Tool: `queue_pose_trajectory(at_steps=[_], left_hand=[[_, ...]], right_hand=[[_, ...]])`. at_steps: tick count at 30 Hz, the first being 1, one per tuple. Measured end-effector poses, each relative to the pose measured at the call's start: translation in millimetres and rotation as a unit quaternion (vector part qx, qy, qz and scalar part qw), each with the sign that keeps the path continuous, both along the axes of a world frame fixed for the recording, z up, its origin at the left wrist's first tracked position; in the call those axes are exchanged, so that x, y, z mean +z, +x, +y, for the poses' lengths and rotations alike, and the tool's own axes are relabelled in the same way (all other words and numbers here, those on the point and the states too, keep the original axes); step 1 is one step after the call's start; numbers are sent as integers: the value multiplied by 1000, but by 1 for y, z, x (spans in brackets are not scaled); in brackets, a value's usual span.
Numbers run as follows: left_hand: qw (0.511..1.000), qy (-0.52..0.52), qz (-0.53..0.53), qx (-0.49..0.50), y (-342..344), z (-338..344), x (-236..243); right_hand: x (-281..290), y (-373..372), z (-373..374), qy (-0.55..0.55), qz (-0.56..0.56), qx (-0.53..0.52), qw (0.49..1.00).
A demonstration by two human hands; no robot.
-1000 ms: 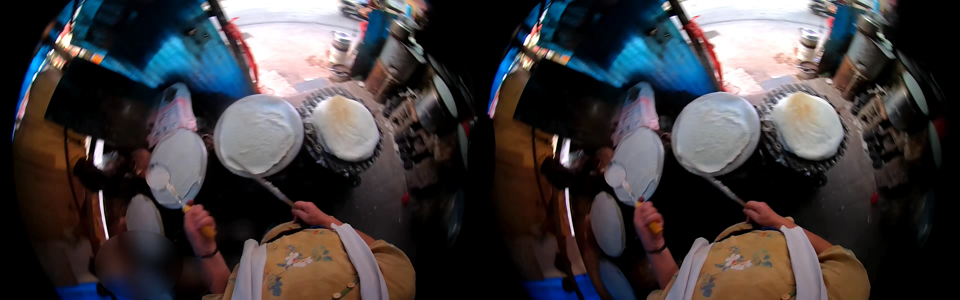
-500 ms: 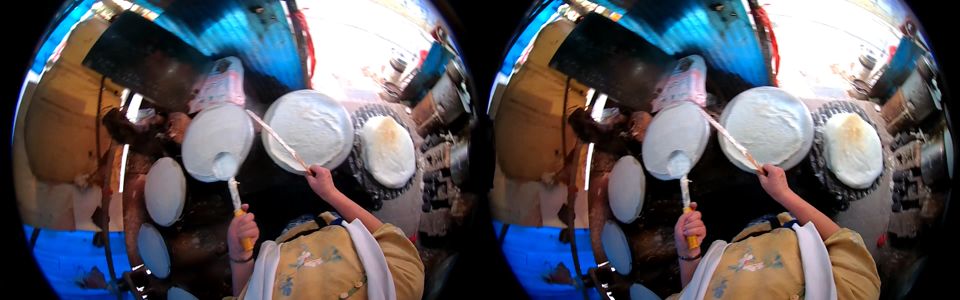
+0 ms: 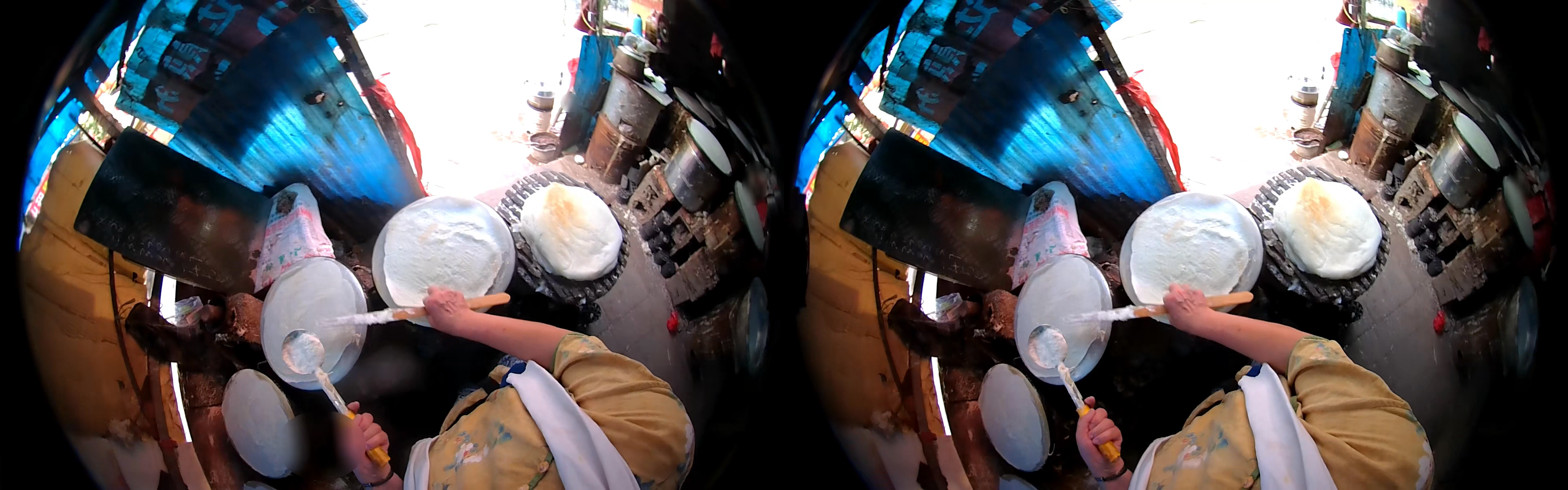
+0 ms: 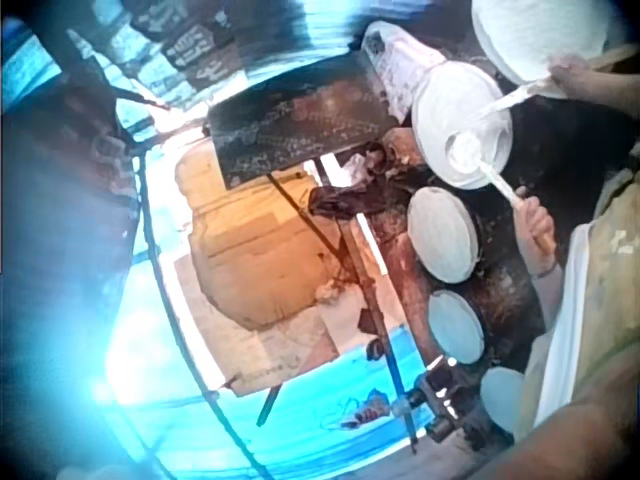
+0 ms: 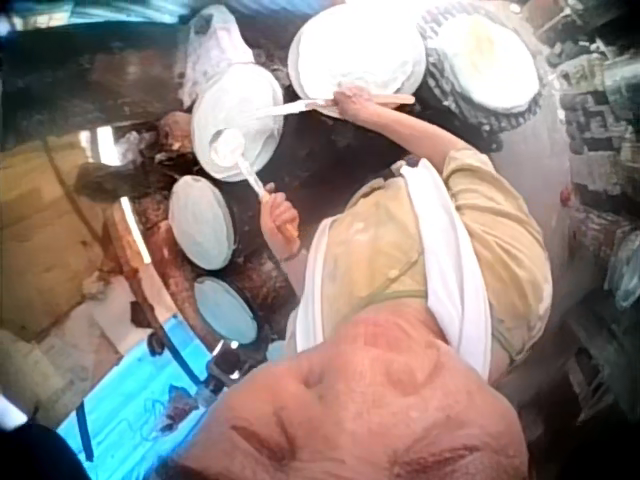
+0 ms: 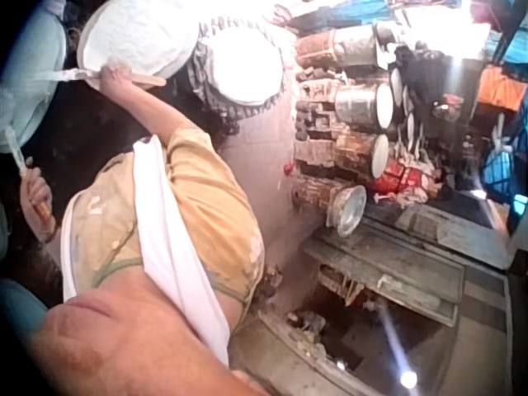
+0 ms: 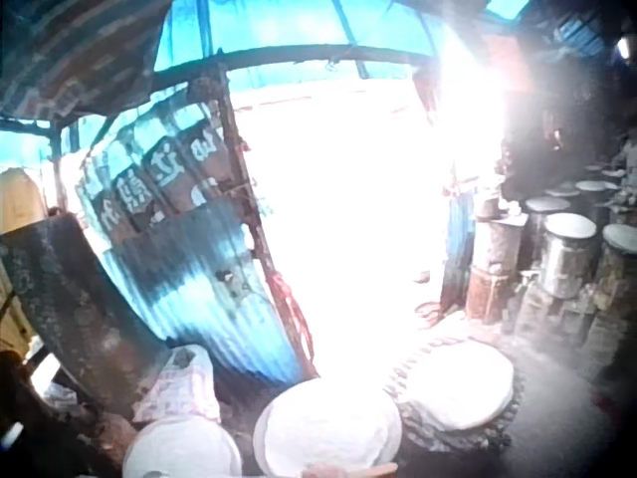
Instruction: The person scoops batter from a large bowl and pours it onto hot circular pans. They use a stick to spread the batter into thin crepes and flip them as they cook. The person repeatedly transfers finished crepes to a stack.
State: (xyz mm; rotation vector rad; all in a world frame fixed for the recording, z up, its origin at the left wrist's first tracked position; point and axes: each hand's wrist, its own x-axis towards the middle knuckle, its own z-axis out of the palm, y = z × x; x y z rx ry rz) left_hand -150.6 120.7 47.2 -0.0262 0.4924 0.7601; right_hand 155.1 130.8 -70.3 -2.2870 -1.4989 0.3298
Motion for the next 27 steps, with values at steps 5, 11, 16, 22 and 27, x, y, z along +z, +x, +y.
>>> queue_pose_trajectory(at_steps=[5, 11, 16, 22, 27], left_hand=[[987, -57, -137, -63, 18, 6, -1], [983, -52, -153, -89, 53, 16, -6], [989, -30, -102, -104, 120, 5, -10], [988, -52, -103, -103, 166, -4, 2], [991, -54, -91, -85, 203, -14, 2]], right_hand=[[36, 46, 5, 171, 32, -132, 976], [65, 169, -33, 376, 83, -302, 872], [27, 285, -193, 519, 242, -426, 700], [-88, 308, -316, 459, 325, -629, 538], [-222, 311, -345, 257, 211, -824, 459]])
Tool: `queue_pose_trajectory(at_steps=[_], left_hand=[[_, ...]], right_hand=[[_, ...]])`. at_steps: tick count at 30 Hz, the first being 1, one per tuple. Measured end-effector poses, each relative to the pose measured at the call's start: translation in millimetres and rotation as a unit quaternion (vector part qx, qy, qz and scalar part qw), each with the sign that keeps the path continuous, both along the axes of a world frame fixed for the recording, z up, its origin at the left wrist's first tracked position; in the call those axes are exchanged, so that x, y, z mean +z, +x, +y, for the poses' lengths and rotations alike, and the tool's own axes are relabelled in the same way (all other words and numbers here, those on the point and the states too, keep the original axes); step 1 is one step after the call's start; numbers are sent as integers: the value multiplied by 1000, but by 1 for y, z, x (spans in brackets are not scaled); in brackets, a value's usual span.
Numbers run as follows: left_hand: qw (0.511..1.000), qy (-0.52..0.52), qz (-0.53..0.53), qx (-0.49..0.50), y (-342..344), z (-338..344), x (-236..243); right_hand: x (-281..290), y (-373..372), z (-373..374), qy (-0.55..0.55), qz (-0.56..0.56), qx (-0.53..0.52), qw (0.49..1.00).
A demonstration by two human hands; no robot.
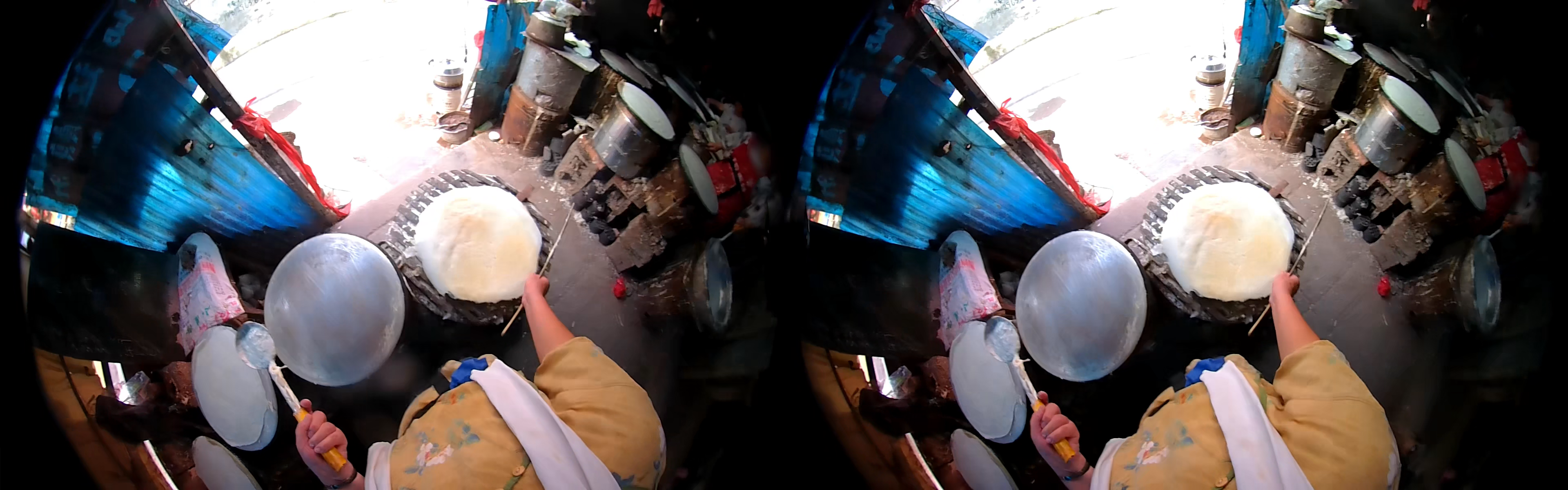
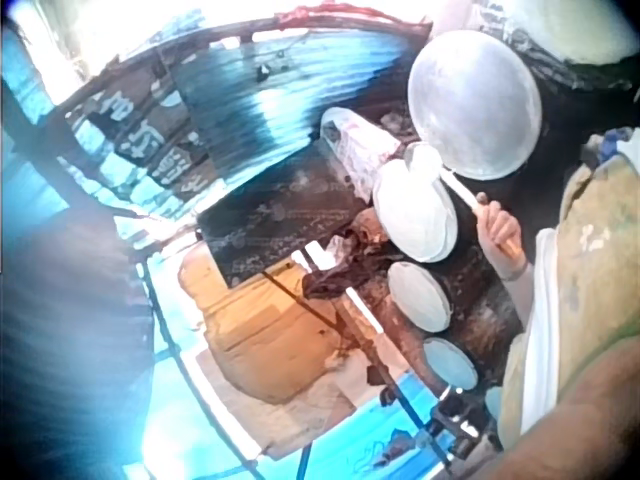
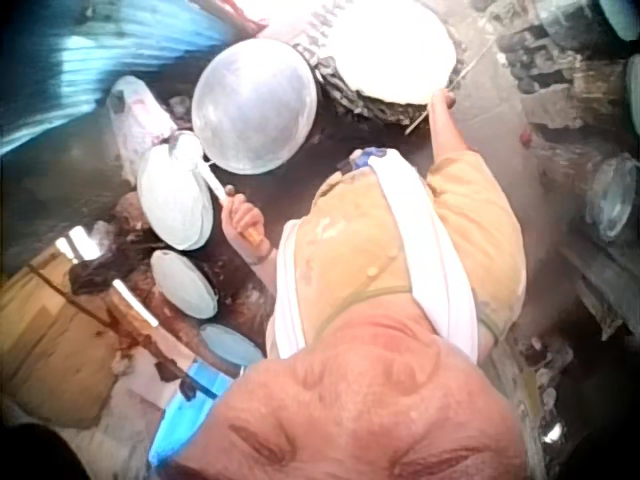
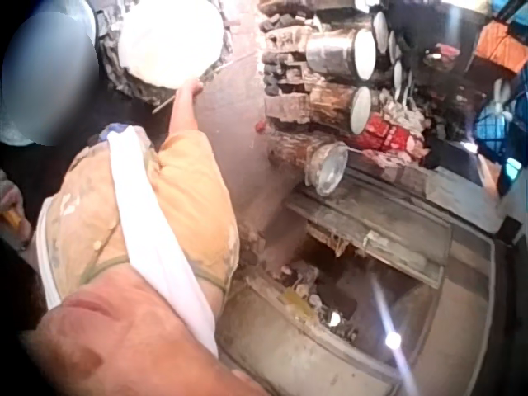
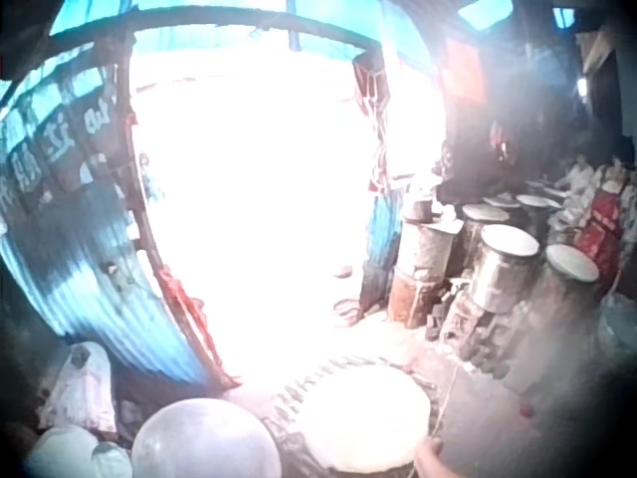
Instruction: The person scoops batter from a large bowl and pours it onto hot circular pans. They use a stick to spread the batter into thin crepes and flip them as they cook. The person repeatedly transfers finished crepes to a stack.
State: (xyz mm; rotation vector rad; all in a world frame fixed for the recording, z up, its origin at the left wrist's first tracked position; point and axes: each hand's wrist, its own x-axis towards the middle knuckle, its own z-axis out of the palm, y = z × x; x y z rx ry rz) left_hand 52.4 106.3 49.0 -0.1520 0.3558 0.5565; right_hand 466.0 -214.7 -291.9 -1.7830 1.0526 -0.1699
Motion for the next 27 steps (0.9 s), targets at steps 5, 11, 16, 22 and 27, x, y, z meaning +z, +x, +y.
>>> queue_pose_trajectory(at_steps=[5, 11, 16, 22, 27], left_hand=[[997, -54, -38, 44, 6, -8, 5], [833, 269, 483, -2, 11, -17, 19], [919, 131, 367, 63, -60, -62, 15], [962, -1, 36, 271, -145, -162, -23], [904, -7, 12, 427, -188, -276, -30]], right_hand=[[-25, 23, -9, -120, 71, 115, 984], [-58, 85, -108, -124, 9, 237, 964], [21, 71, 1, -104, -68, 286, 950], [144, -37, 212, 211, -60, 540, 813], [196, -216, 270, 263, -14, 797, 544]])
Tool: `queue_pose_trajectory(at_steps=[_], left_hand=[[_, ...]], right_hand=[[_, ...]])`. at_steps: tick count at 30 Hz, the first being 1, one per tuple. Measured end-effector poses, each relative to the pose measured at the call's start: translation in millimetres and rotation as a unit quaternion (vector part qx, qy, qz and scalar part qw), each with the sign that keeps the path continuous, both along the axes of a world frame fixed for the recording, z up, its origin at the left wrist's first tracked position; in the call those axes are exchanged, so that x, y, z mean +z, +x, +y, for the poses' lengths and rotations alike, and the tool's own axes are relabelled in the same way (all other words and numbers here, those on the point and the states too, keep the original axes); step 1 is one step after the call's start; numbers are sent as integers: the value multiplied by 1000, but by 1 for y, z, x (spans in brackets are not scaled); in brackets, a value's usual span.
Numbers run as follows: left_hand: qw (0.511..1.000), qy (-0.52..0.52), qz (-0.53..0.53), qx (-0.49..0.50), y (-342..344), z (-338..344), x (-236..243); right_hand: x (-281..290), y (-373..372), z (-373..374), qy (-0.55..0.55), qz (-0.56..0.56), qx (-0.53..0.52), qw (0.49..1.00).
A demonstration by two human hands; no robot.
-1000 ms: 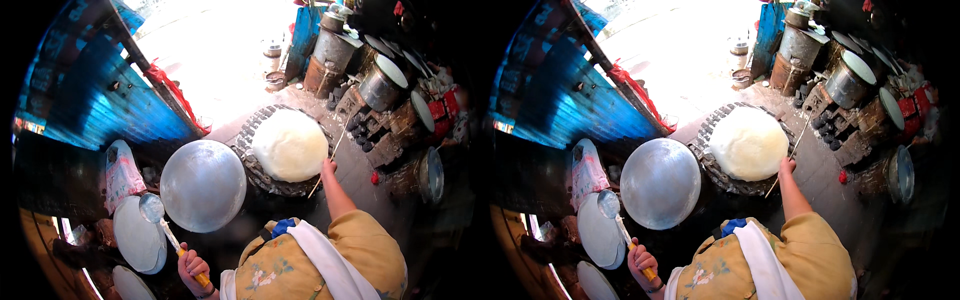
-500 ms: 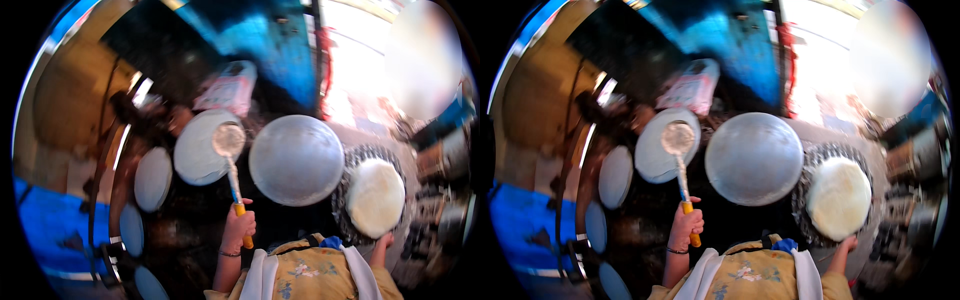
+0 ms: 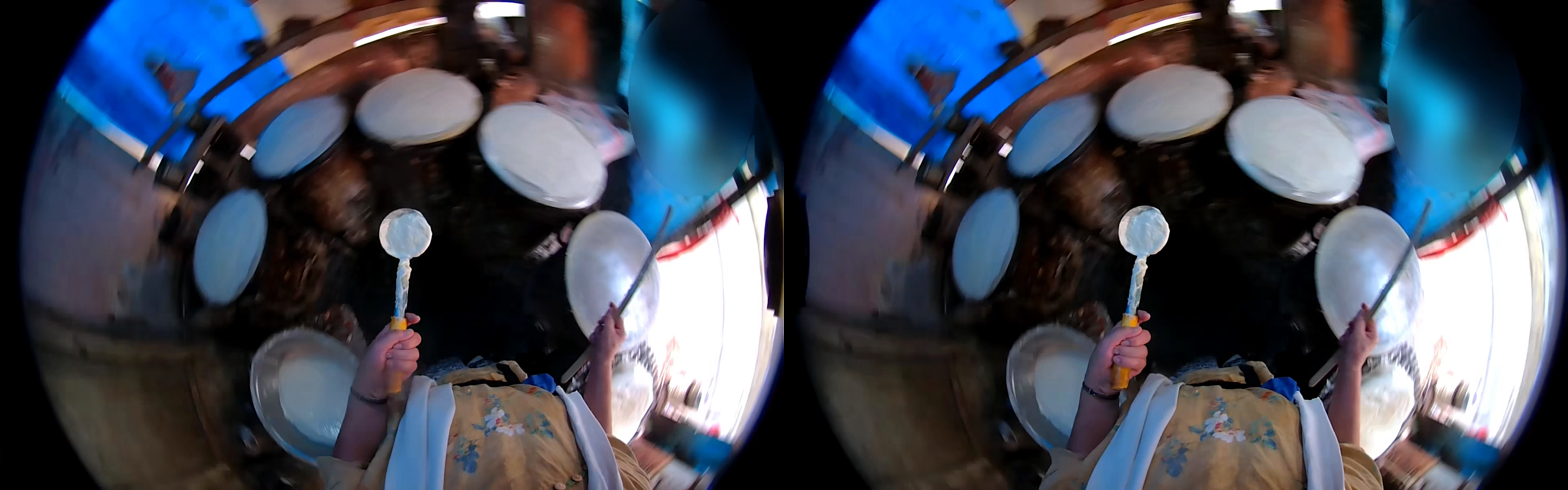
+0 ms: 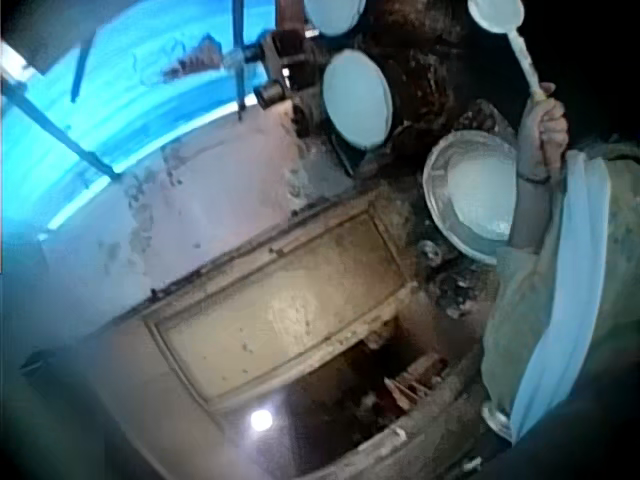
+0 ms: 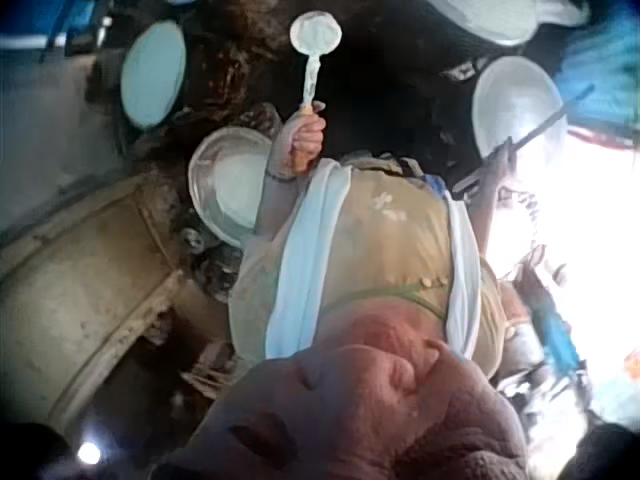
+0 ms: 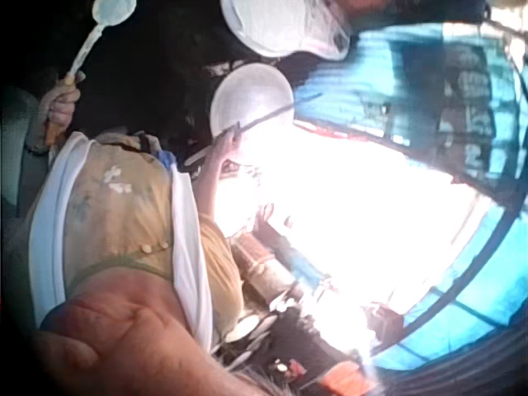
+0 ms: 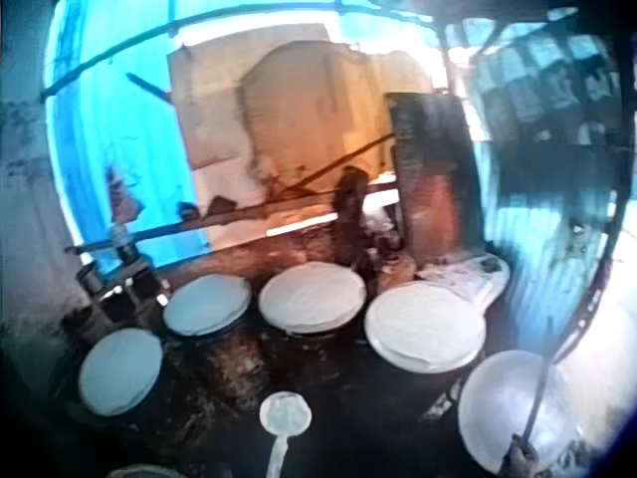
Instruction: The person scoops batter from a large bowl and pours it onto hot circular pans. They use a stick to spread the batter into thin crepes and flip them as they cook. The person repeatedly transfers finished crepes to a stack.
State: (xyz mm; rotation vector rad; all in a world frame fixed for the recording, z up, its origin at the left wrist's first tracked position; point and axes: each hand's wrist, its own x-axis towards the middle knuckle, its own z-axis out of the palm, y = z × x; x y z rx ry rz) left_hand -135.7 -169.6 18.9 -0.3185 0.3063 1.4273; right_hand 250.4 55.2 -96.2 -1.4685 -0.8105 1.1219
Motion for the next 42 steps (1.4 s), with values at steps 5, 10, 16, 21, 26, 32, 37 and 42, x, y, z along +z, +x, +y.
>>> queue_pose_trajectory(at_steps=[5, 10, 16, 21, 26, 32, 37, 42], left_hand=[[982, -82, 1, 172, -16, -109, -4], [944, -205, 158, 203, -24, -182, -12], [951, -208, 197, 116, -38, -178, -20], [962, -116, 238, -72, -26, -95, -15], [921, -30, 302, -245, 16, 0, 11], [788, 79, 360, -494, 133, 133, 52], [708, 107, 398, -574, 256, 199, 28], [652, 189, 532, -506, 351, 243, -41]], right_hand=[[20, -158, -51, -79, -16, 346, 935], [10, -222, -110, -69, -92, 516, 849], [49, -233, -143, 130, -236, 577, 771], [52, -176, -140, 225, -321, 475, 788], [54, -94, -131, 211, -351, 329, 851], [37, 7, -150, 168, -285, 51, 942], [20, 56, -156, 108, -236, -96, 961], [-5, 90, -133, -13, -125, -177, 976]])
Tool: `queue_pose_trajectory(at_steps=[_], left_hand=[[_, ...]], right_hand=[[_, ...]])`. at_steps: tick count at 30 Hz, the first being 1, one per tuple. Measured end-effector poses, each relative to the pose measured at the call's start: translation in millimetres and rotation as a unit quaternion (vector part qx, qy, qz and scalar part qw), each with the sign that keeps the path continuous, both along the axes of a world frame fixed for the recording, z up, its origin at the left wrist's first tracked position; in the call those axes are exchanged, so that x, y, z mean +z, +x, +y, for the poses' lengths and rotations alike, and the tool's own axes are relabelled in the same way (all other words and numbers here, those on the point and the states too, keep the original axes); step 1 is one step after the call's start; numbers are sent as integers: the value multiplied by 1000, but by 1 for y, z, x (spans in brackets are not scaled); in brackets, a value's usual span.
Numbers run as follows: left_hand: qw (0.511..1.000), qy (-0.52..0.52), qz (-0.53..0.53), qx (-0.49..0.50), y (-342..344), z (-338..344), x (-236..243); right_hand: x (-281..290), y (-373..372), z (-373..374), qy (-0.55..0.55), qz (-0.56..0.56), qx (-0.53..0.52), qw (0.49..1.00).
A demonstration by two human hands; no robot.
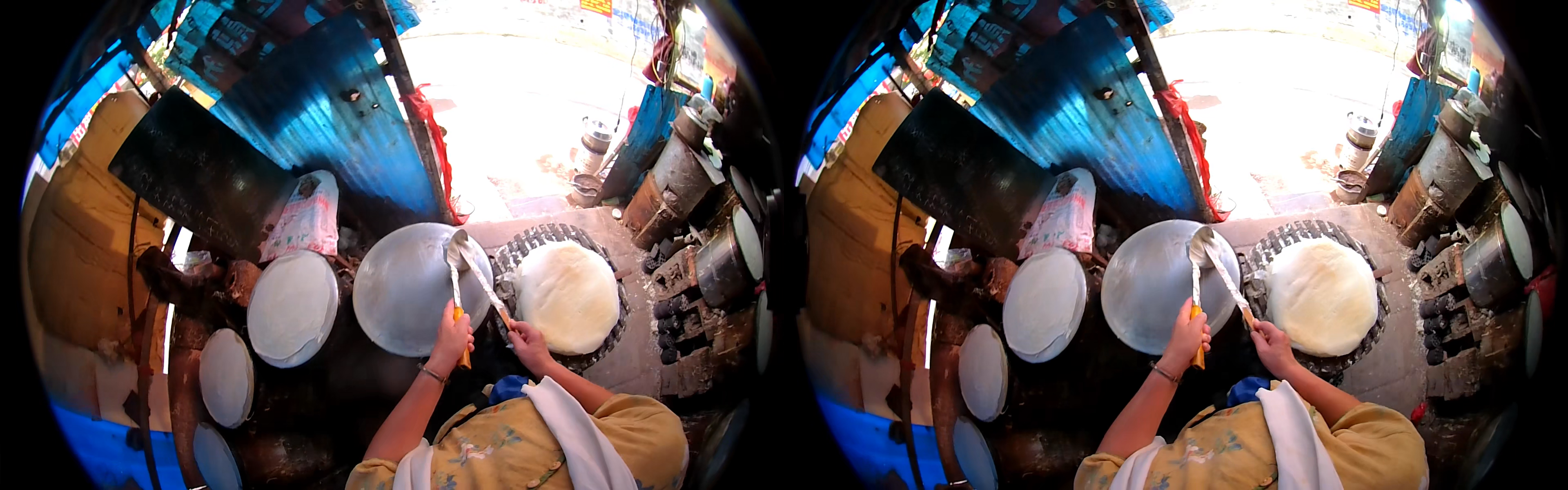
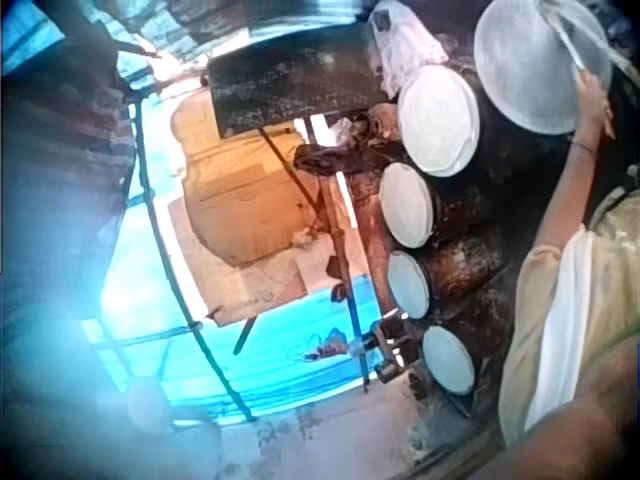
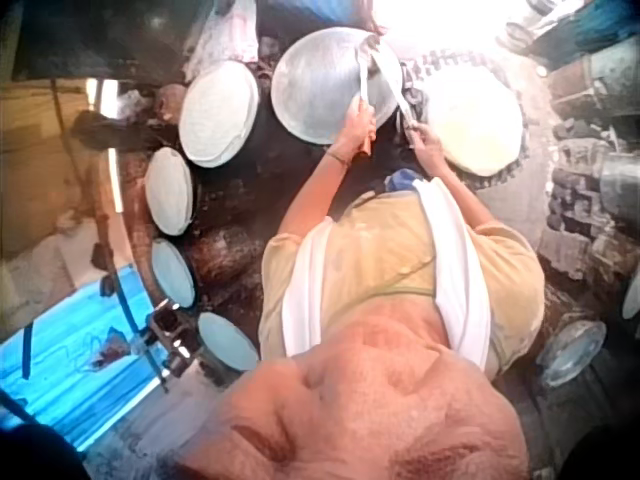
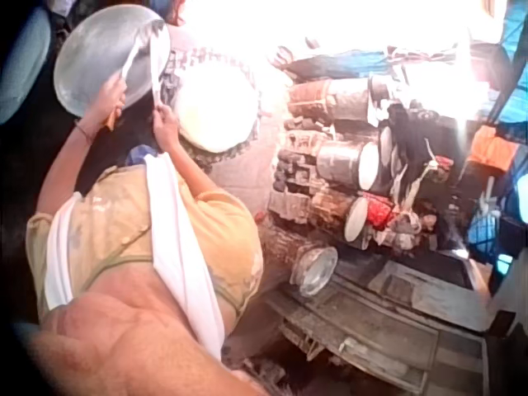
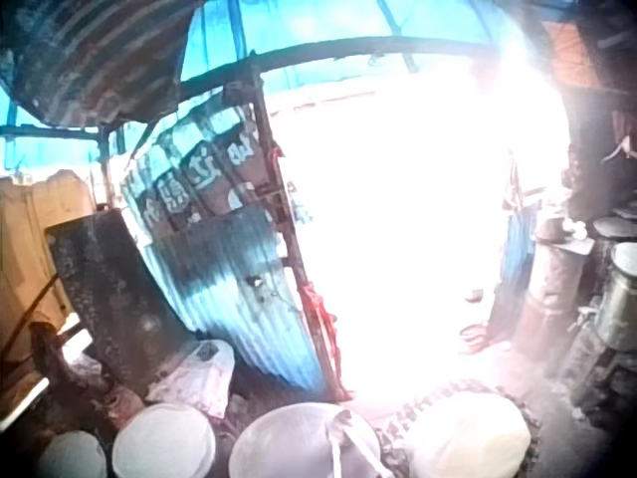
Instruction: The person scoops batter from a large bowl and pours it onto hot circular pans. They use a stick to spread the batter into thin crepes and flip them as they cook. The person repeatedly transfers finished crepes to a stack.
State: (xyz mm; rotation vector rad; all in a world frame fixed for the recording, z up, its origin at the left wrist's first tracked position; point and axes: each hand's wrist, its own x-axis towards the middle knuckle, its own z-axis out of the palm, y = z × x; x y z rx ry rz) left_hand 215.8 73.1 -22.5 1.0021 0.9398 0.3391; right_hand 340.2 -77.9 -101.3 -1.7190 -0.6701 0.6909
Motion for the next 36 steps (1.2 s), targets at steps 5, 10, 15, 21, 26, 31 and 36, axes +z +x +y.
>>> queue_pose_trajectory(at_steps=[5, 10, 15, 21, 26, 31, 36], left_hand=[[946, 284, 155, -39, 19, 51, -68], [862, 434, 254, -62, 4, 83, -60], [868, 413, 275, -37, 3, 103, -44], [890, 397, 218, 49, -35, 137, -98], [967, 179, 128, 129, -66, 127, -57], [982, 87, 28, 163, -117, 95, -63], [977, 40, 64, 199, -170, 37, -47]], right_hand=[[-39, 6, 43, -2, 36, -36, 999], [32, 6, 66, 12, 406, 5, 914], [6, -29, 79, -4, 362, -81, 929], [21, -19, 105, 17, 357, -48, 933], [-6, -62, 132, 24, 325, -49, 944], [-1, -13, 149, 18, 250, 4, 968], [3, -21, 155, -65, 141, 20, 988]])
